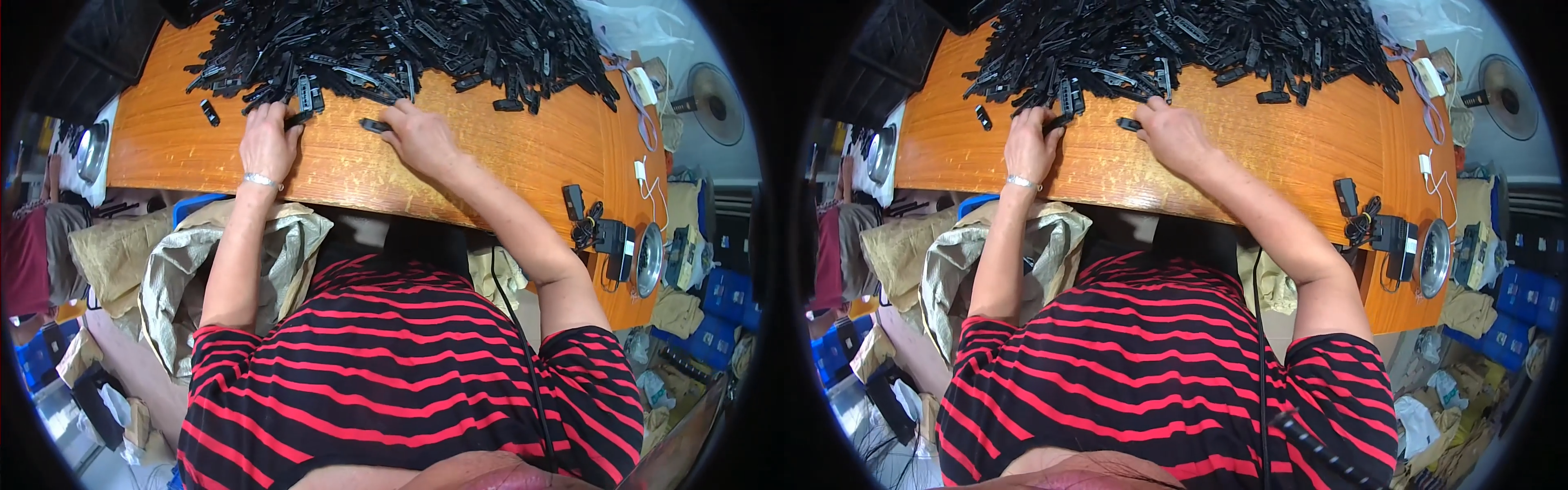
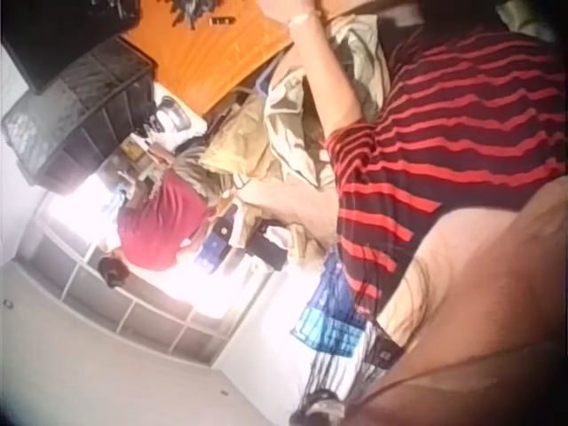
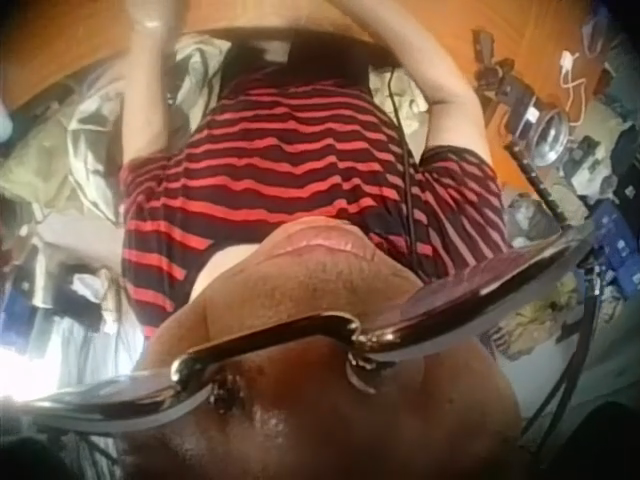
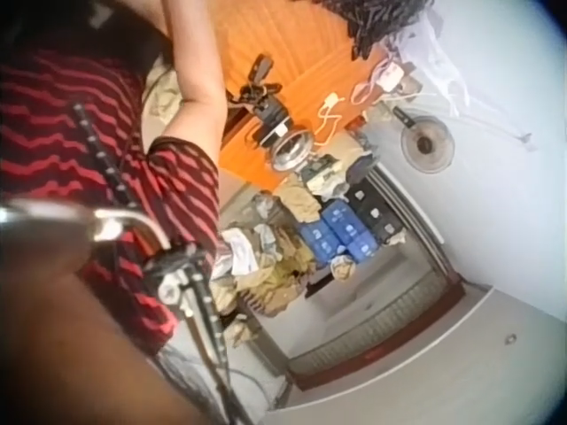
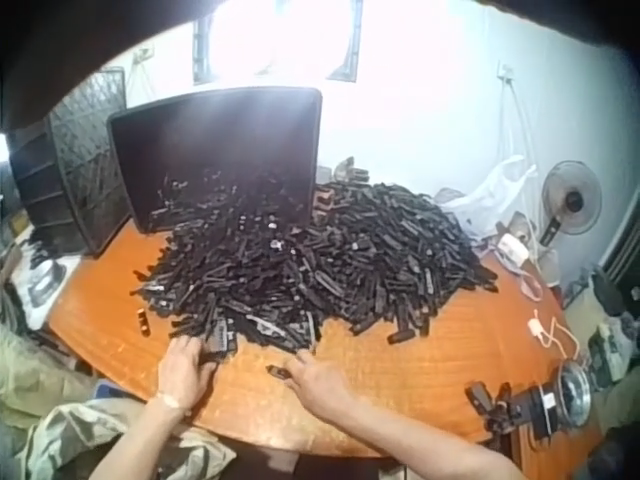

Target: Manually assembling small black hardware components and placing the finished units into a bag.

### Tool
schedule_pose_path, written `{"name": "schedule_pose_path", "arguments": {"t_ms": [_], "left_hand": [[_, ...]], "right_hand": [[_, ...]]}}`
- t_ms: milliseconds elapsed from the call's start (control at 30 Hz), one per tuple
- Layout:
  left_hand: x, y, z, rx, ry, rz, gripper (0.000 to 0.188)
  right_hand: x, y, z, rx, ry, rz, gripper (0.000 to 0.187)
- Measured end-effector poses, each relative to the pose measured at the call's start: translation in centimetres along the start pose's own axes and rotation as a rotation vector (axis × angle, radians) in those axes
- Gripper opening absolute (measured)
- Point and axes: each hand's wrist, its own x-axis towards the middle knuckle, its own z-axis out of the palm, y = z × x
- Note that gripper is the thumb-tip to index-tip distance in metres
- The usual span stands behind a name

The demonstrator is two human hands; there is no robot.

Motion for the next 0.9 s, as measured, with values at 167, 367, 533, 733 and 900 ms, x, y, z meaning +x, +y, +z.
{"name": "schedule_pose_path", "arguments": {"t_ms": [167, 367, 533, 733, 900], "left_hand": [[-1.4, 1.9, 0.1, -0.099, -0.040, 0.018, 0.026], [-2.3, 2.0, 0.6, -0.191, -0.060, -0.047, 0.027], [-2.4, 2.1, 1.3, -0.233, -0.050, -0.118, 0.028], [-2.7, 1.8, 1.9, -0.240, 0.002, -0.126, 0.027], [-2.7, 2.0, 1.8, -0.245, 0.028, -0.118, 0.026]], "right_hand": [[1.0, -0.5, -0.1, 0.072, 0.201, -0.039, 0.016], [0.9, 6.5, -3.7, -0.184, 0.262, 0.188, 0.013], [0.0, 11.0, -4.0, -0.387, 0.285, 0.156, 0.018], [-0.1, 7.2, -4.4, -0.275, 0.053, 0.125, 0.023], [-1.6, 2.9, -4.0, -0.133, -0.071, 0.090, 0.024]]}}
